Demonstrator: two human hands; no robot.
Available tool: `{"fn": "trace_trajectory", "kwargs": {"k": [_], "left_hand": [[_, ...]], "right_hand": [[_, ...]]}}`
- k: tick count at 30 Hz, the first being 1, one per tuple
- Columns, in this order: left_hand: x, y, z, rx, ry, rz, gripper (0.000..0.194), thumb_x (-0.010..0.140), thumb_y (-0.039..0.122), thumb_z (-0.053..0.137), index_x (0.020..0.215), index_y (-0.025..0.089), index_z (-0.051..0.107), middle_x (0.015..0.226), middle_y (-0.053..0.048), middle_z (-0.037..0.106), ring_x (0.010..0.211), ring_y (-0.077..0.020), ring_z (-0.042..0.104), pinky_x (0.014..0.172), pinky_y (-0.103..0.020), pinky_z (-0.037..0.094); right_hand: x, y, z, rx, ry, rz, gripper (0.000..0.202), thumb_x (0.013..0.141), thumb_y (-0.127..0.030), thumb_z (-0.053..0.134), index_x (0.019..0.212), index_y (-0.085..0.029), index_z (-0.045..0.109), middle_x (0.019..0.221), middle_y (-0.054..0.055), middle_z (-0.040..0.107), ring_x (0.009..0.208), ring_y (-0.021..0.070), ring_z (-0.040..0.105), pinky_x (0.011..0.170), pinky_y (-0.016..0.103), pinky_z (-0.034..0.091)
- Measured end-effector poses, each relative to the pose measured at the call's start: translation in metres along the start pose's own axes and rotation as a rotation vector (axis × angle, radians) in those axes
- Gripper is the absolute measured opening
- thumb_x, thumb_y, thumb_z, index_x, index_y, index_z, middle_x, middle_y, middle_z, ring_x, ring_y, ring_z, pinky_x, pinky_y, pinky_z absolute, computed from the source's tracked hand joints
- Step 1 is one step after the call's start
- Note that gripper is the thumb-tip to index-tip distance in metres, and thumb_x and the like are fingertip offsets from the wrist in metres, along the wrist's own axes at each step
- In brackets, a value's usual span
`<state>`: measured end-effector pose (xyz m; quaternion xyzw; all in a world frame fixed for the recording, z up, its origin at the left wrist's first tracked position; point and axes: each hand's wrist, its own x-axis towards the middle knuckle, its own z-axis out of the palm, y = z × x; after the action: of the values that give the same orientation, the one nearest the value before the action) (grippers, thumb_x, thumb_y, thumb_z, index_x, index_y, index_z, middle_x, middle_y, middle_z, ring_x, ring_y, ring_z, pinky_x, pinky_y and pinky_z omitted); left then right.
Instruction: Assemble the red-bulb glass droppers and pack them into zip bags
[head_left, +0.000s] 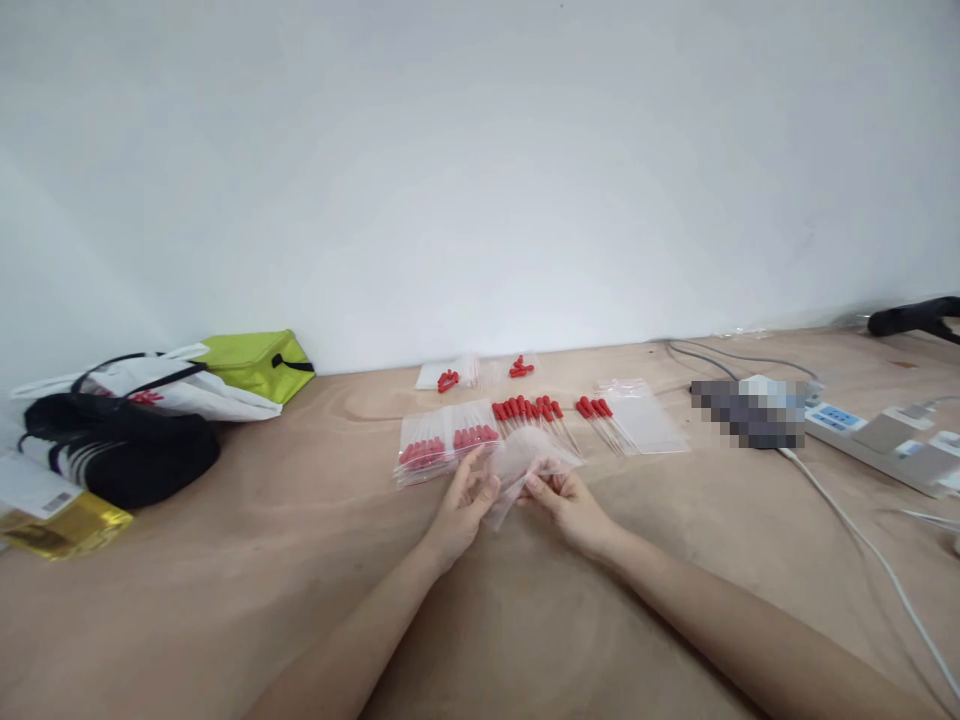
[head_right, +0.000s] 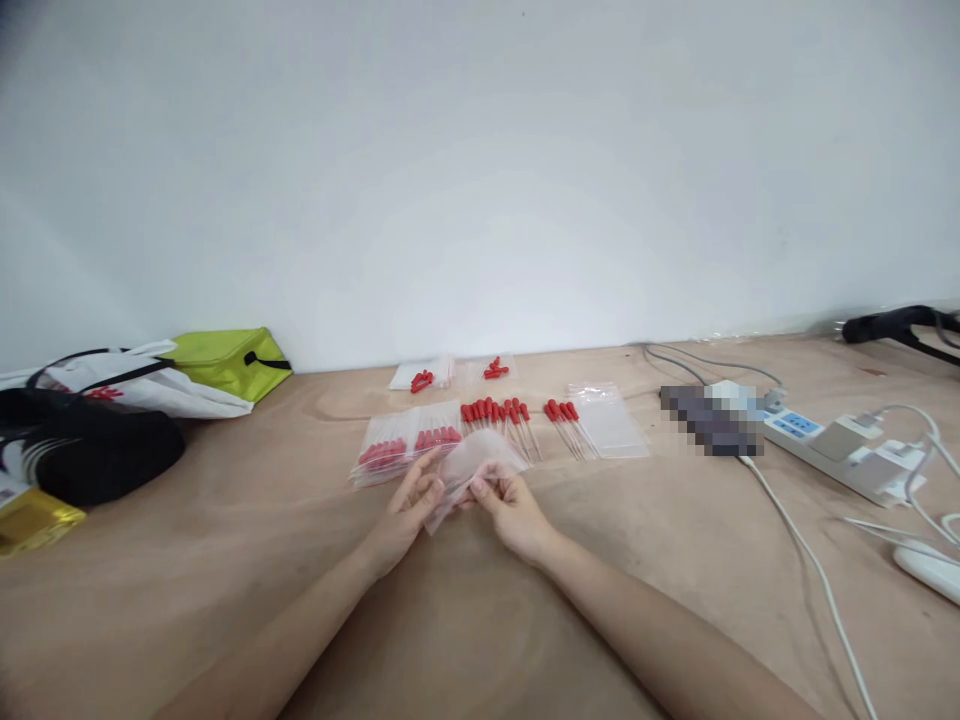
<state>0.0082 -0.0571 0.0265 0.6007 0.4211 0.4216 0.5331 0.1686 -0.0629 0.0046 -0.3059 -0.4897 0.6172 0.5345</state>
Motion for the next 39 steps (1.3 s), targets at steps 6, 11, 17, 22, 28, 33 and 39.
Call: {"fn": "trace_trajectory", "kwargs": {"k": [6, 11, 17, 22, 28, 33, 39], "left_hand": [[-0.007, 0.007, -0.024, -0.01, -0.038, -0.093, 0.058, 0.06, 0.027, 0.073, 0.112, 0.021, 0.046, 0.084, 0.001, 0.056, 0.065, -0.0097, 0.056, 0.06, -0.02, 0.046], [-0.009, 0.003, -0.048, 0.269, -0.166, -0.089, 0.065, 0.058, 0.024, 0.073, 0.117, 0.023, 0.046, 0.094, -0.002, 0.055, 0.061, -0.0099, 0.055, 0.058, -0.024, 0.047], [-0.013, -0.001, -0.031, 0.909, 0.144, 0.438, 0.028, 0.074, 0.029, 0.059, 0.101, 0.022, 0.06, 0.113, -0.008, 0.053, 0.11, -0.0268, 0.044, 0.096, -0.047, 0.031], [-0.018, -0.005, -0.004, 1.077, -0.239, 0.369, 0.058, 0.081, 0.044, 0.048, 0.131, 0.019, 0.033, 0.137, -0.01, 0.034, 0.127, -0.027, 0.026, 0.1, -0.046, 0.029], [-0.016, -0.007, 0.001, 1.148, -0.324, 0.254, 0.06, 0.083, 0.045, 0.044, 0.135, 0.02, 0.027, 0.139, -0.008, 0.03, 0.128, -0.0228, 0.025, 0.105, -0.044, 0.021], [-0.017, -0.007, 0.001, 1.17, -0.33, 0.247, 0.059, 0.083, 0.044, 0.044, 0.135, 0.02, 0.026, 0.14, -0.008, 0.029, 0.129, -0.0218, 0.024, 0.105, -0.044, 0.021], [-0.017, -0.007, 0.001, 1.169, -0.331, 0.253, 0.059, 0.084, 0.046, 0.043, 0.134, 0.02, 0.028, 0.14, -0.008, 0.03, 0.128, -0.022, 0.025, 0.105, -0.044, 0.021]], "right_hand": [[-0.009, -0.013, -0.024, 0.21, -0.048, 0.255, 0.041, 0.059, -0.028, 0.074, 0.094, -0.02, 0.053, 0.085, 0.001, 0.063, 0.08, 0.0144, 0.061, 0.078, 0.031, 0.045], [-0.005, -0.011, -0.042, 0.046, 0.101, 0.337, 0.046, 0.057, -0.028, 0.075, 0.094, -0.018, 0.051, 0.066, -0.002, 0.064, 0.061, 0.012, 0.062, 0.062, 0.027, 0.049], [-0.008, -0.007, -0.034, -0.135, 0.136, 0.317, 0.058, 0.05, -0.032, 0.077, 0.095, -0.018, 0.044, 0.054, -0.007, 0.058, 0.05, 0.0103, 0.057, 0.052, 0.026, 0.048], [-0.016, -0.002, -0.032, -0.237, 0.168, 0.2, 0.055, 0.053, -0.04, 0.073, 0.094, -0.019, 0.042, 0.053, -0.01, 0.053, 0.046, 0.0084, 0.051, 0.048, 0.024, 0.045], [-0.022, 0.003, -0.034, -0.387, 0.097, 0.215, 0.037, 0.064, -0.05, 0.061, 0.078, -0.016, 0.055, 0.059, -0.003, 0.055, 0.052, 0.0097, 0.053, 0.053, 0.026, 0.045], [-0.021, 0.0, -0.034, -0.389, 0.063, 0.202, 0.037, 0.066, -0.048, 0.06, 0.084, -0.016, 0.058, 0.066, 0.0, 0.061, 0.057, 0.0118, 0.056, 0.056, 0.027, 0.046], [-0.021, 0.004, -0.034, -0.404, 0.086, 0.184, 0.033, 0.065, -0.037, 0.062, 0.088, -0.016, 0.052, 0.065, -0.002, 0.057, 0.053, 0.0094, 0.05, 0.052, 0.024, 0.042]]}}
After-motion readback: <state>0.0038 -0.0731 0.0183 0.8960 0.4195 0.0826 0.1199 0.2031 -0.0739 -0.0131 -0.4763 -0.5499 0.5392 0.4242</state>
